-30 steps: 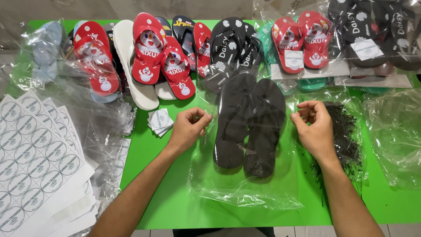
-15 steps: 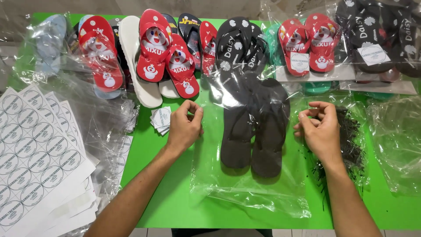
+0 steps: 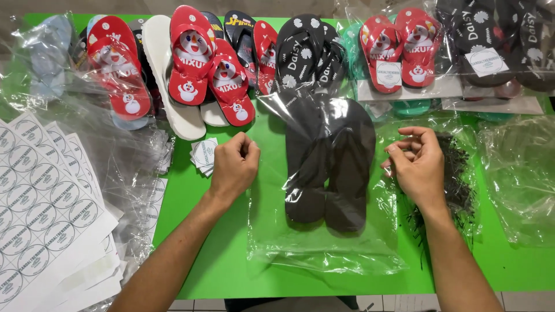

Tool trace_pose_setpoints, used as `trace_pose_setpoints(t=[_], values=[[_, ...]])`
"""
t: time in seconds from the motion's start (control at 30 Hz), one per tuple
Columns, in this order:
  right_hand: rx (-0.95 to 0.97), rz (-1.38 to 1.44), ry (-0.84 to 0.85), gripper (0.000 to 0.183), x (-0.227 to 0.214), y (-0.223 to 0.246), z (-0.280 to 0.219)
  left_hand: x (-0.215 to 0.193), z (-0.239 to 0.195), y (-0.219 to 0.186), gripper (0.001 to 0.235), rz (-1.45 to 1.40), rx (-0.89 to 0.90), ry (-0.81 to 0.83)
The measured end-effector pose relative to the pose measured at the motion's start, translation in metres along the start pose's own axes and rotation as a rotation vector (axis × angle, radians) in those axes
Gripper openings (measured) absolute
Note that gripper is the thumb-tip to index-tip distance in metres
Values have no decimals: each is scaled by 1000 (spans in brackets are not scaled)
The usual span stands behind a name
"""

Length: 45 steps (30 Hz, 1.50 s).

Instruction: The person trims excess material from a black flip-flop using shears, pairs it with another black flip-flop, places them both into a plastic bag, and applies adhesive labels to the outside of the bag.

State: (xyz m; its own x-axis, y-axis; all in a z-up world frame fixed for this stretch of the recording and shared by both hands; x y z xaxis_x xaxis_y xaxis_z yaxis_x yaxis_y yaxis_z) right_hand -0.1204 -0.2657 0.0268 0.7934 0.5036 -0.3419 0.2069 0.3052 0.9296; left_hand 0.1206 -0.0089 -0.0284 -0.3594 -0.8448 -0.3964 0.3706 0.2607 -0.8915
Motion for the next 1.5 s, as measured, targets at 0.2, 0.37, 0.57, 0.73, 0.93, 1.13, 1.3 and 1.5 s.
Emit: trace_pose_setpoints(t=[0.2, 0.37, 0.57, 0.73, 0.93, 1.13, 1.3, 1.5], values=[[2, -49, 5, 32, 4, 9, -3, -1, -2, -6, 17, 19, 16, 5], [-23, -71, 11, 28, 4, 6, -2, 0, -1, -1, 15, -13, 13, 11], [-227, 54, -86, 14, 8, -5, 6, -6, -1, -20, 16, -158, 50, -35], [-194, 47, 11, 22, 16, 1, 5, -12, -1, -32, 14, -241, -21, -19], [-101, -108, -1, 23, 7, -14, 0, -6, -2, 0, 36, -113, -27, 56], [-152, -48, -93, 14, 8, -11, -2, -14, -3, -16, 43, -153, 40, -18], [-244, 2, -136, 17, 10, -9, -1, -14, -4, -24, 43, -167, 94, -77], [-340, -53, -98, 19, 20, 5, -3, -12, -2, -28, 33, -153, 79, -123]])
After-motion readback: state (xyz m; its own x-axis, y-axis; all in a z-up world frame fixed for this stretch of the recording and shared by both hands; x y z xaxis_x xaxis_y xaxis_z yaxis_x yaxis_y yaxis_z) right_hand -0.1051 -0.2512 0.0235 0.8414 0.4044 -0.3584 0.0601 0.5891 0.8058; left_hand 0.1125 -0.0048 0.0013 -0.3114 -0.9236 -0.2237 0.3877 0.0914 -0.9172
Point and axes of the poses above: each hand's wrist, its own z-axis towards the middle knuckle, its own x-axis out of the palm, y = z × x, the point moved 2 cm from there along z, towards the middle knuckle, and after that the axes turned 6 degrees about -y, right-handed, at the moved point
